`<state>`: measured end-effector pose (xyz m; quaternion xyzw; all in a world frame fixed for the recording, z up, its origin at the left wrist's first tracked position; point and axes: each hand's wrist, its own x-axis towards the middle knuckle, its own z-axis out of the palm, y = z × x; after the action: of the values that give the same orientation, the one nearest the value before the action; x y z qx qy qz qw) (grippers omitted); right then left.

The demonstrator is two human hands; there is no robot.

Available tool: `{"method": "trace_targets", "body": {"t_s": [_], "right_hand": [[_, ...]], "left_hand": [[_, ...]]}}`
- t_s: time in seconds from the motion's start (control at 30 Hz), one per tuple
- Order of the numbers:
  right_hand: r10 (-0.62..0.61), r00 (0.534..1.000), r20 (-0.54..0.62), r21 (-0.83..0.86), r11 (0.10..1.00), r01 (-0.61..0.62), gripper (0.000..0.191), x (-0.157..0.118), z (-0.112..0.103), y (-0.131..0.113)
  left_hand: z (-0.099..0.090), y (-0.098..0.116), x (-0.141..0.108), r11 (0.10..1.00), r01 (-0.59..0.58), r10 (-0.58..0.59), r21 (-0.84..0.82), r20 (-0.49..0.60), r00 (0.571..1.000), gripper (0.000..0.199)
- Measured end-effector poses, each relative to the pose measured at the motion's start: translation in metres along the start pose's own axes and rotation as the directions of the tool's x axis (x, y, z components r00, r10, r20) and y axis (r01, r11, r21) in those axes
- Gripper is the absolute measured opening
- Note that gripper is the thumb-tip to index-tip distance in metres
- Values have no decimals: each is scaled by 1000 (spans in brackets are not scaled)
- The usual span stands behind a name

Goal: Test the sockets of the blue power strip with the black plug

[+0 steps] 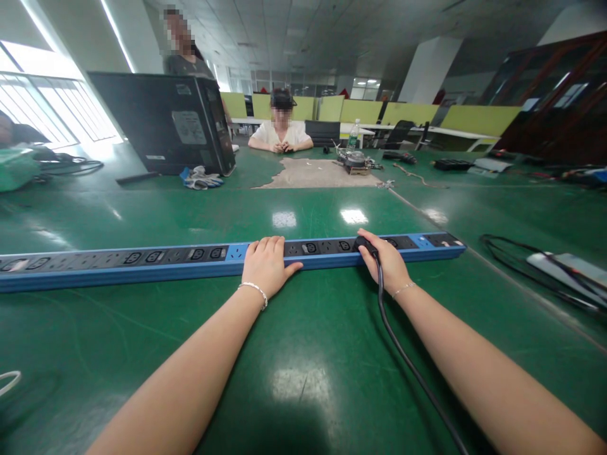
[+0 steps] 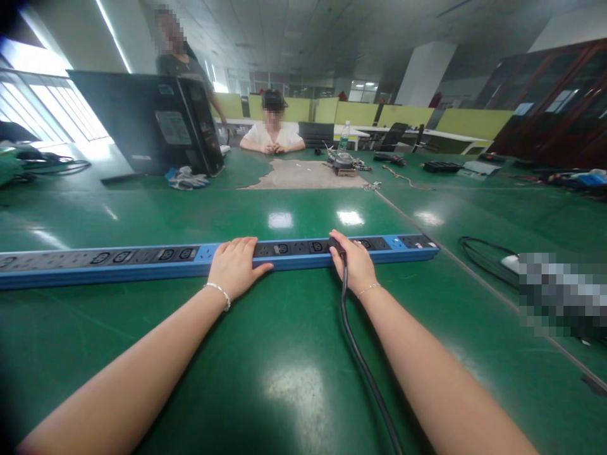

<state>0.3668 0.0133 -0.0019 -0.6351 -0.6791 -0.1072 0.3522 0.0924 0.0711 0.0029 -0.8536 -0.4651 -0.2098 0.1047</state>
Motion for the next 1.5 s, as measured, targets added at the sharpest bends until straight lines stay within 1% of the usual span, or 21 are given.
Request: {"method": "trace_targets", "body": {"t_s": [0.13, 0.23, 0.3, 0.4, 0.47, 0.57, 0.77, 0.87, 1.03, 1.13, 1.37, 1.5], "right_hand": [[86, 995, -58, 19, 996, -85, 36, 0, 3, -8], [166, 979, -120, 19, 986, -165, 36, 1, 8, -12], [196, 969, -150, 15, 980, -196, 37, 2, 12, -13], [218, 958, -185, -41, 973, -229, 36, 1, 17, -12], [213, 959, -187, -86, 969, -232, 37, 0, 19, -10], [203, 968, -146, -124, 967, -221, 39, -1, 18, -8], [238, 964, -115, -172, 951, -255, 42, -3, 13, -10], [235, 966, -110, -167, 954, -251, 42, -4, 14, -10], [241, 954, -181, -132, 955, -266, 38, -5, 18, -12], [238, 950, -201, -121, 957, -265, 38, -5, 19, -14], [247, 956, -160, -121, 956, -268, 39, -4, 17, -12], [253, 952, -174, -113, 955, -274, 39, -5, 18, -11]], "left_hand": [[0, 0, 0, 1000, 8, -8, -14, 12, 1000, 66], [1, 0, -1, 1000, 14, -14, -17, 17, 1000, 65], [1, 0, -1, 1000, 13, -13, -13, 15, 1000, 65], [1, 0, -1, 1000, 7, -7, -8, 7, 1000, 66], [1, 0, -1, 1000, 5, -5, -7, 1, 1000, 67], [2, 0, -1, 1000, 7, -7, -10, -2, 1000, 67], [2, 1, -1, 1000, 13, -13, -11, 0, 1000, 66], [1, 1, -1, 1000, 12, -12, -6, -7, 1000, 65], [1, 1, -2, 1000, 9, -9, -8, -12, 1000, 66], [2, 0, -2, 1000, 9, -9, -5, -16, 1000, 66], [2, 1, -2, 1000, 14, -14, -6, -13, 1000, 67], [2, 1, -2, 1000, 16, -16, 0, -12, 1000, 66]]}}
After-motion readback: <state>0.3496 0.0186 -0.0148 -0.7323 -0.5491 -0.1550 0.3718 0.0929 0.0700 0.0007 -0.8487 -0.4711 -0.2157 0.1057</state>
